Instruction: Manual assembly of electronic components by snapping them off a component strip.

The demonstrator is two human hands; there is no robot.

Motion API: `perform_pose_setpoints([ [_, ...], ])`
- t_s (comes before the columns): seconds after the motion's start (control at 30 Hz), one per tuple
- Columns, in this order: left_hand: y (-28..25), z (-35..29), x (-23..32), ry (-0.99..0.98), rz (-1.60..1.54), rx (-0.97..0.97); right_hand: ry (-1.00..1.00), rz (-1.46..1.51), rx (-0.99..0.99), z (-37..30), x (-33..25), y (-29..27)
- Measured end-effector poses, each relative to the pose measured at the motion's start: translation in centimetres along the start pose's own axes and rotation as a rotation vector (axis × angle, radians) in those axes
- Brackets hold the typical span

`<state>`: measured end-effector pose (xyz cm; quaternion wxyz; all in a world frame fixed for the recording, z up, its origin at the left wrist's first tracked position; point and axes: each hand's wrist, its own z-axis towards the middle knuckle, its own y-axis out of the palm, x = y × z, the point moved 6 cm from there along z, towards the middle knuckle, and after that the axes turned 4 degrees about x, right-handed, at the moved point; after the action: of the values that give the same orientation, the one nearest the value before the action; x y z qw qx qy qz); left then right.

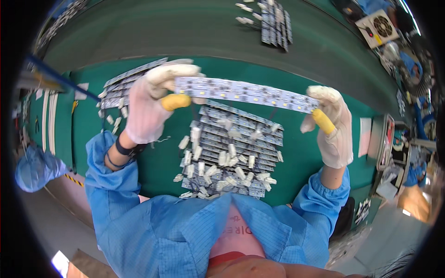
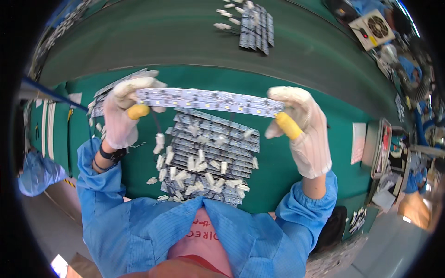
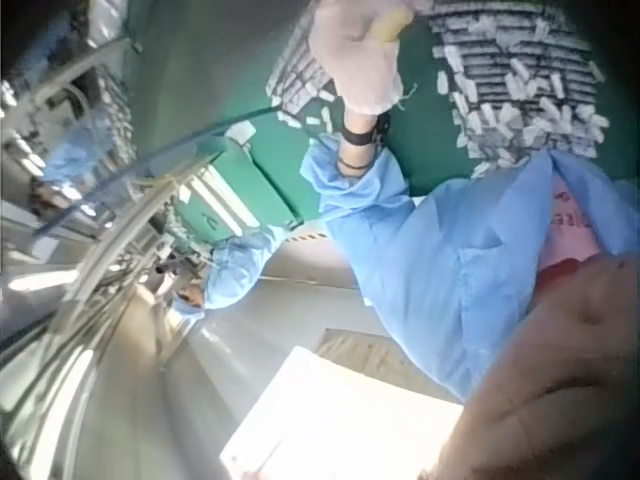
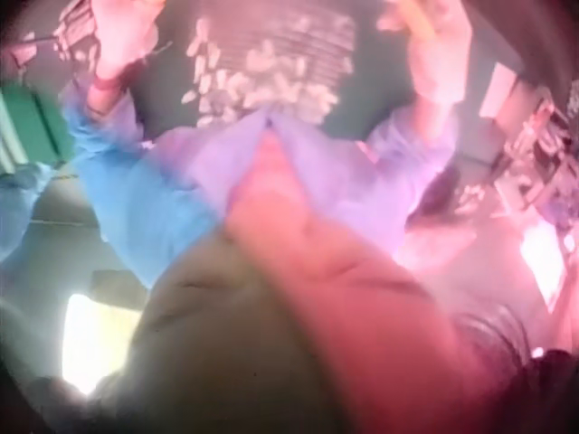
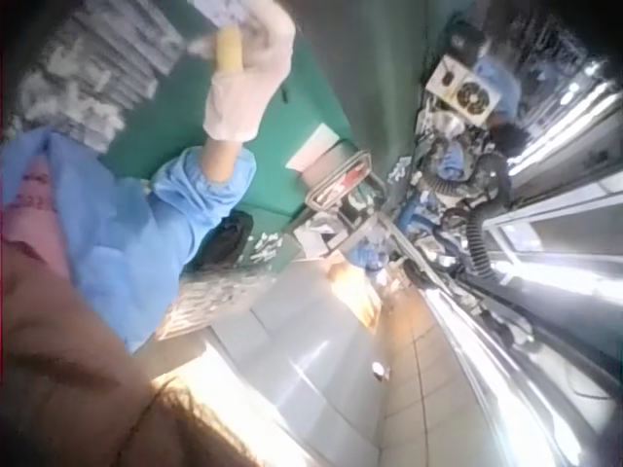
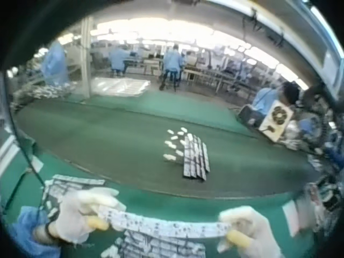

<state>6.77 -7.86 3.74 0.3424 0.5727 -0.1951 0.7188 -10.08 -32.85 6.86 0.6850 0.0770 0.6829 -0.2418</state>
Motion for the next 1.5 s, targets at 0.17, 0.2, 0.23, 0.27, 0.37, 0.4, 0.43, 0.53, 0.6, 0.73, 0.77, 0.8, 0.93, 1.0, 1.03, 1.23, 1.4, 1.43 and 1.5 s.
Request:
perform_pose_setpoints([
  [0.17,0.4,0.2,1.7,0.202,0.432,-0.02,0.007,-0.112,0.036,0.6,0.9,-0.4],
  [0.2,0.3,-0.1,1.5,0.184,0.455,-0.008,-0.042,-0.106,0.025,0.6,1.0,-0.5],
  [0.23,0.1,-0.2,1.7,0.182,0.459,0.0,-0.045,-0.104,0.016,0.7,0.9,-0.3],
  [0.27,0.2,-0.2,1.7,0.148,0.415,-0.032,-0.033,-0.118,0.024,0.7,0.9,-0.1],
  [0.37,-0.4,0.1,0.8,-0.155,0.366,0.015,-0.013,-0.106,0.037,0.2,0.0,0.4],
  [0.4,-1.0,0.5,0.3,-0.147,0.407,0.054,-0.007,-0.059,0.023,0.0,-0.3,0.9],
  [0.43,-1.5,0.9,-0.3,-0.14,0.448,0.092,-0.002,-0.073,0.035,-0.2,-0.6,1.2],
  [0.53,-2.2,1.2,-1.3,-0.146,0.45,0.114,0.015,0.032,-0.005,-1.2,-1.1,1.9],
  [0.6,-2.4,0.9,-1.4,-0.07,0.22,0.139,0.021,0.018,0.003,-1.0,-0.9,1.5],
  [0.73,-0.7,0.3,0.1,-0.004,-0.038,0.009,0.0,-0.076,0.001,0.3,-0.1,0.7],
  [0.77,-0.4,0.3,0.6,0.03,0.072,-0.033,0.003,-0.106,0.011,0.6,0.1,0.6],
  [0.8,-0.1,0.2,0.9,0.041,0.055,-0.049,-0.013,-0.118,-0.001,0.7,0.1,0.6],
  [0.93,-0.1,0.1,1.6,0.196,0.345,-0.094,0.031,-0.175,0.015,0.6,0.6,0.0],
  [1.0,0.3,0.2,1.6,0.147,0.323,-0.048,0.008,-0.141,0.009,0.5,0.5,0.3],
  [1.03,0.5,0.1,1.4,0.148,0.314,-0.049,-0.016,-0.111,0.01,0.3,0.3,0.3],
  [1.23,-1.2,1.3,-0.7,-0.08,0.31,0.134,0.072,-0.048,-0.048,-0.9,-1.0,1.4],
  [1.4,-1.5,1.8,-1.8,-0.275,0.388,0.085,0.113,0.131,-0.151,-1.2,-0.7,1.2],
  [1.43,-1.3,1.7,-1.7,-0.268,0.383,0.107,0.062,0.196,-0.243,-1.2,-1.0,1.4],
  [1.5,-1.7,1.6,-1.8,-0.275,0.374,0.109,0.014,0.256,-0.32,-1.5,-1.4,2.0],
])
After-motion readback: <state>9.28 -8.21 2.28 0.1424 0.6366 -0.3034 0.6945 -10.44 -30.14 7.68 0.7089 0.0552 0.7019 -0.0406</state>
